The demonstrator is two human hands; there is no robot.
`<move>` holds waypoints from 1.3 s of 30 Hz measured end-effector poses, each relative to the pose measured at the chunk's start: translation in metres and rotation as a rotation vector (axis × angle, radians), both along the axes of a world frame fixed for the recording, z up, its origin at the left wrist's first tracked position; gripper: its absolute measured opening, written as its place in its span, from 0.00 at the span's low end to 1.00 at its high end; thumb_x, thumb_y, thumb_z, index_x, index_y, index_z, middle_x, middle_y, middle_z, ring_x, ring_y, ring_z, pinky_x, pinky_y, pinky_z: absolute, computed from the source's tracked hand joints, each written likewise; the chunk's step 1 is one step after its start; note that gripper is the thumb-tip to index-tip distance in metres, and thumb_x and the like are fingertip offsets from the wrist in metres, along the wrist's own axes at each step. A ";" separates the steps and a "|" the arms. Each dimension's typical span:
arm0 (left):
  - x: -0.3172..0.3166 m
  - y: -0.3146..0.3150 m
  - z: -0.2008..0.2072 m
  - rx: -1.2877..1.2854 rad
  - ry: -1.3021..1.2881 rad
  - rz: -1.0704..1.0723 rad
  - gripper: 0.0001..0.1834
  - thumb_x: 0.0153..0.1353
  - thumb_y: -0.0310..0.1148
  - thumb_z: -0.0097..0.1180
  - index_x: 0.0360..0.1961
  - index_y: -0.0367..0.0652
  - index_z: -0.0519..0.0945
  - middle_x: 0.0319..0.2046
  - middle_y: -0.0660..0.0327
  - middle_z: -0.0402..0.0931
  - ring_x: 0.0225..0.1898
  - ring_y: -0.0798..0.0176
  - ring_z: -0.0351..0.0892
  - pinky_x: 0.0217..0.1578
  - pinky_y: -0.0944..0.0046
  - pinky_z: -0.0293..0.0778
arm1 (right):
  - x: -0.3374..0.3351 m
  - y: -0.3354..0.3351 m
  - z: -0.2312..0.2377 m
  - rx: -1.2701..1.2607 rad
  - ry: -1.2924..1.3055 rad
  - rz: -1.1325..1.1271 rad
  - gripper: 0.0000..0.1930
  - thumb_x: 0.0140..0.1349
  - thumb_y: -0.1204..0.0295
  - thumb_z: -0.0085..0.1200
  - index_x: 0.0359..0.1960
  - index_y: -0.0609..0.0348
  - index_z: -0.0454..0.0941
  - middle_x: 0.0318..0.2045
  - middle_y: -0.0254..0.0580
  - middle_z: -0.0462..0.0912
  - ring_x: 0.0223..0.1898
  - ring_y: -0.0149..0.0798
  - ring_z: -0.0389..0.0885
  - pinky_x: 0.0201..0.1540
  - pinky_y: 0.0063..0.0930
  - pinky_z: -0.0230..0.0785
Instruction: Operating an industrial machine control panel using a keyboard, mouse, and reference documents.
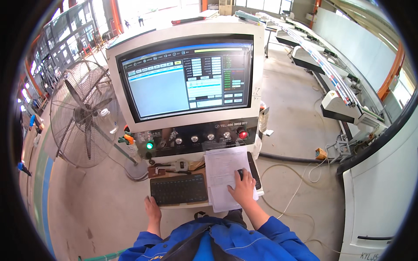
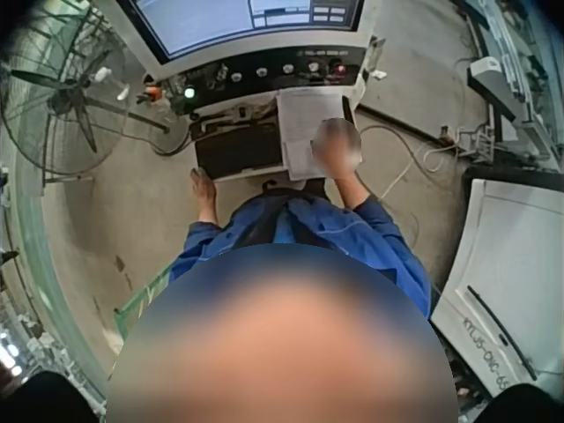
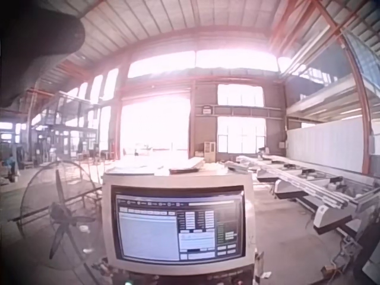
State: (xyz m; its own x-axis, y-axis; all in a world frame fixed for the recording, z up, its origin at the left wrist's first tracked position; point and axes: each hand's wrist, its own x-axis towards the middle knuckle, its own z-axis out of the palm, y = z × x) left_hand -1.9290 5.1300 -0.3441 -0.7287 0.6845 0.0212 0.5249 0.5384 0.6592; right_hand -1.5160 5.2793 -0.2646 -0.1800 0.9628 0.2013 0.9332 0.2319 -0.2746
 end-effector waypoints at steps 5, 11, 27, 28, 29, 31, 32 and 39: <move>0.001 0.001 0.003 -0.038 0.003 0.003 0.29 0.81 0.46 0.44 0.70 0.32 0.70 0.65 0.38 0.74 0.67 0.35 0.73 0.67 0.45 0.69 | 0.018 -0.009 -0.023 0.037 0.125 -0.036 0.39 0.53 0.65 0.70 0.70 0.54 0.72 0.72 0.59 0.64 0.69 0.63 0.66 0.68 0.58 0.61; -0.001 0.002 -0.003 -0.028 0.015 0.012 0.30 0.81 0.47 0.44 0.70 0.31 0.69 0.64 0.37 0.74 0.66 0.34 0.73 0.66 0.45 0.69 | 0.024 -0.001 -0.029 0.127 0.166 0.001 0.36 0.52 0.76 0.64 0.67 0.59 0.72 0.68 0.61 0.68 0.64 0.65 0.70 0.66 0.56 0.66; 0.003 0.001 0.008 -0.046 -0.022 0.004 0.31 0.82 0.47 0.42 0.69 0.29 0.69 0.65 0.35 0.73 0.68 0.33 0.71 0.69 0.46 0.67 | 0.002 0.009 -0.033 0.080 0.140 0.028 0.41 0.52 0.64 0.67 0.70 0.56 0.68 0.68 0.58 0.66 0.65 0.65 0.67 0.68 0.59 0.58; 0.003 0.001 0.008 -0.044 -0.023 0.003 0.31 0.82 0.47 0.42 0.69 0.29 0.69 0.65 0.35 0.73 0.68 0.33 0.71 0.69 0.45 0.67 | 0.004 0.011 -0.034 0.083 0.149 0.028 0.41 0.53 0.63 0.68 0.71 0.56 0.68 0.69 0.58 0.66 0.66 0.65 0.66 0.69 0.58 0.57; 0.003 0.001 0.008 -0.025 -0.018 -0.007 0.31 0.82 0.47 0.42 0.70 0.29 0.69 0.66 0.35 0.73 0.68 0.33 0.70 0.69 0.45 0.67 | 0.006 0.013 -0.035 0.086 0.158 0.029 0.42 0.54 0.61 0.68 0.71 0.56 0.67 0.69 0.58 0.65 0.67 0.64 0.65 0.71 0.57 0.56; 0.002 0.001 0.007 -0.048 -0.006 0.002 0.31 0.82 0.47 0.42 0.70 0.29 0.69 0.66 0.35 0.73 0.68 0.33 0.71 0.69 0.45 0.67 | 0.008 0.015 -0.037 0.081 0.167 0.029 0.42 0.54 0.60 0.69 0.71 0.56 0.67 0.69 0.58 0.66 0.68 0.64 0.65 0.71 0.57 0.55; 0.002 0.001 0.007 -0.042 0.012 -0.006 0.31 0.82 0.47 0.41 0.70 0.29 0.69 0.66 0.35 0.73 0.68 0.33 0.71 0.69 0.45 0.67 | 0.009 0.015 -0.038 0.082 0.173 0.020 0.42 0.54 0.58 0.69 0.71 0.57 0.67 0.69 0.58 0.66 0.69 0.63 0.65 0.71 0.56 0.55; 0.001 0.000 0.003 -0.098 0.023 0.025 0.30 0.81 0.48 0.45 0.71 0.34 0.69 0.65 0.38 0.74 0.66 0.35 0.74 0.66 0.44 0.71 | 0.006 0.016 -0.041 0.108 0.133 0.016 0.43 0.52 0.58 0.70 0.71 0.58 0.67 0.68 0.58 0.68 0.69 0.61 0.66 0.71 0.55 0.56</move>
State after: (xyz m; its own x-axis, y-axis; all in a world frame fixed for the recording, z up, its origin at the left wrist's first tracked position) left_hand -1.9278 5.1305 -0.3408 -0.7459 0.6654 -0.0282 0.5246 0.6131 0.5907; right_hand -1.5096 5.2949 -0.3058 -0.1599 0.9316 0.3264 0.8863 0.2811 -0.3681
